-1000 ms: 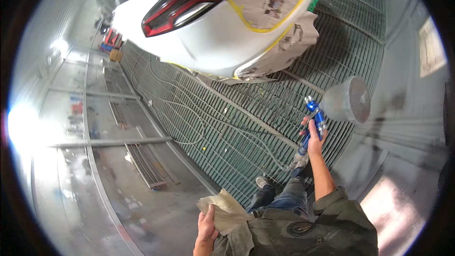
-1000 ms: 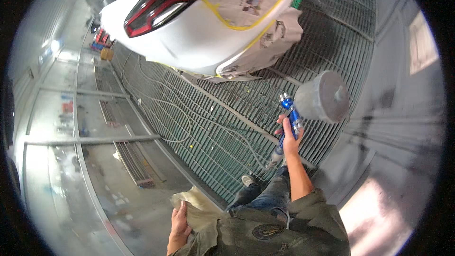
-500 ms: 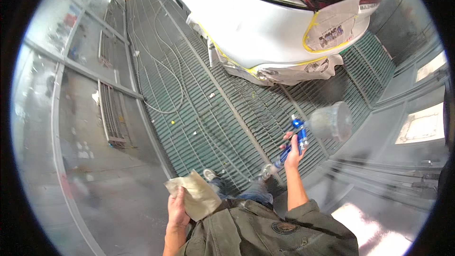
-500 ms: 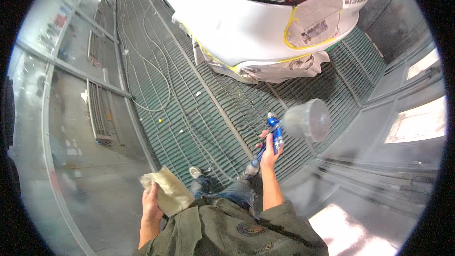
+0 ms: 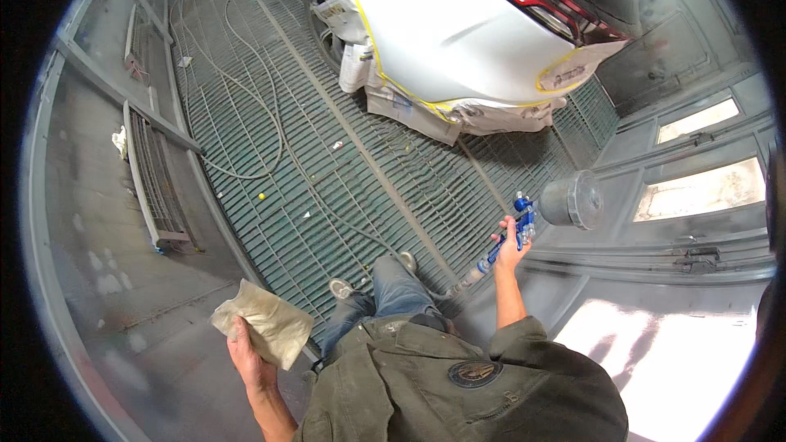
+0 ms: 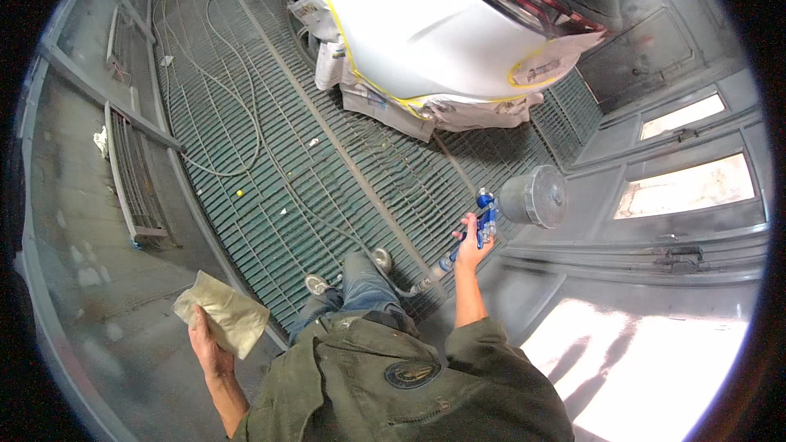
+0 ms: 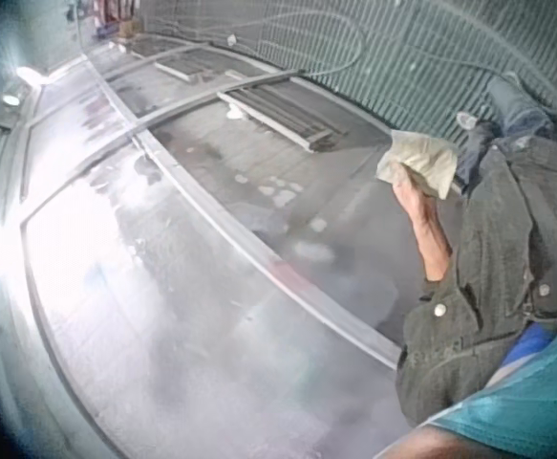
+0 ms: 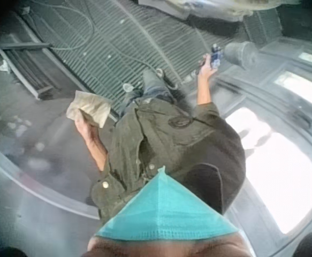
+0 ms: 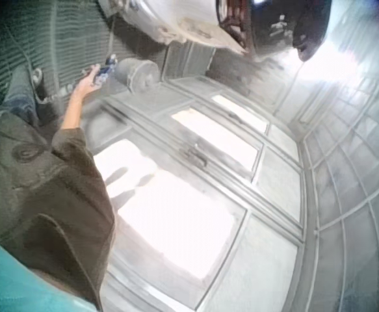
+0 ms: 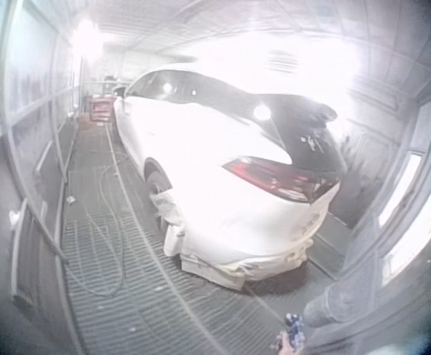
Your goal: The person spray paints the rear bumper of a white car using a blue spray gun. The car is masked with newspaper and tape to protect adjacent areas. The person moves around the bumper to apply paint evenly.
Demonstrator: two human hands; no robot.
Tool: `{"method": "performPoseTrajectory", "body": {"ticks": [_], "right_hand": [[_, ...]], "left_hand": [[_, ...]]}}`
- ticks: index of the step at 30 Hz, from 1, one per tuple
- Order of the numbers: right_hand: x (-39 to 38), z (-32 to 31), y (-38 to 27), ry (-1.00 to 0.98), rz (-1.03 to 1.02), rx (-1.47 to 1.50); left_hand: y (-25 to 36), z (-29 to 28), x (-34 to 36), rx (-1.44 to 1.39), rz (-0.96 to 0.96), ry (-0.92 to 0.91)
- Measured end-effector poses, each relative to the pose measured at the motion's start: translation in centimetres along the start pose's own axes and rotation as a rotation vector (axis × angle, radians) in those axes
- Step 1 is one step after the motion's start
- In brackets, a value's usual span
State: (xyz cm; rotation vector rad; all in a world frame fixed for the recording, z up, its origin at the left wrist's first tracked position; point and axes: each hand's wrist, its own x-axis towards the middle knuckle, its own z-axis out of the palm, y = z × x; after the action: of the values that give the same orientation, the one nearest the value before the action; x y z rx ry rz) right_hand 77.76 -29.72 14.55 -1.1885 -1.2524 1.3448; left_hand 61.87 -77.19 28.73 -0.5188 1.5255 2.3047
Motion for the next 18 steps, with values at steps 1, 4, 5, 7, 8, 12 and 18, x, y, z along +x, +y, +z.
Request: {"method": "performPoseTrajectory", "body": {"ticks": [1,4,5,7,8,12,18], "right_hand": [[-0.9,0.7,0.0,0.006,0.025,-0.008],[-2.9,3.9,0.4,0.029,0.057,0.000],[-3.1,5.1,0.4,0.045,0.042,0.002],[-3.4,8.1,-0.1,0.102,0.054,0.018],[-3.2,9.7,-0.2,0.134,0.050,0.028],[-0.9,14.6,0.6,0.236,0.006,0.046],[0.6,25.9,1.1,0.500,0.007,0.300]], "left_hand": [[0.5,-0.8,1.5,0.013,-0.009,-0.008],[2.5,-0.8,6.3,0.045,-0.008,-0.023],[3.3,-0.1,8.0,0.052,-0.004,-0.055],[5.6,1.3,11.6,0.073,-0.016,-0.161],[6.3,1.4,13.8,0.083,-0.010,-0.156],[9.8,4.9,23.3,0.166,0.012,-0.138],[16.1,11.5,39.2,0.432,0.084,-0.210]]}}
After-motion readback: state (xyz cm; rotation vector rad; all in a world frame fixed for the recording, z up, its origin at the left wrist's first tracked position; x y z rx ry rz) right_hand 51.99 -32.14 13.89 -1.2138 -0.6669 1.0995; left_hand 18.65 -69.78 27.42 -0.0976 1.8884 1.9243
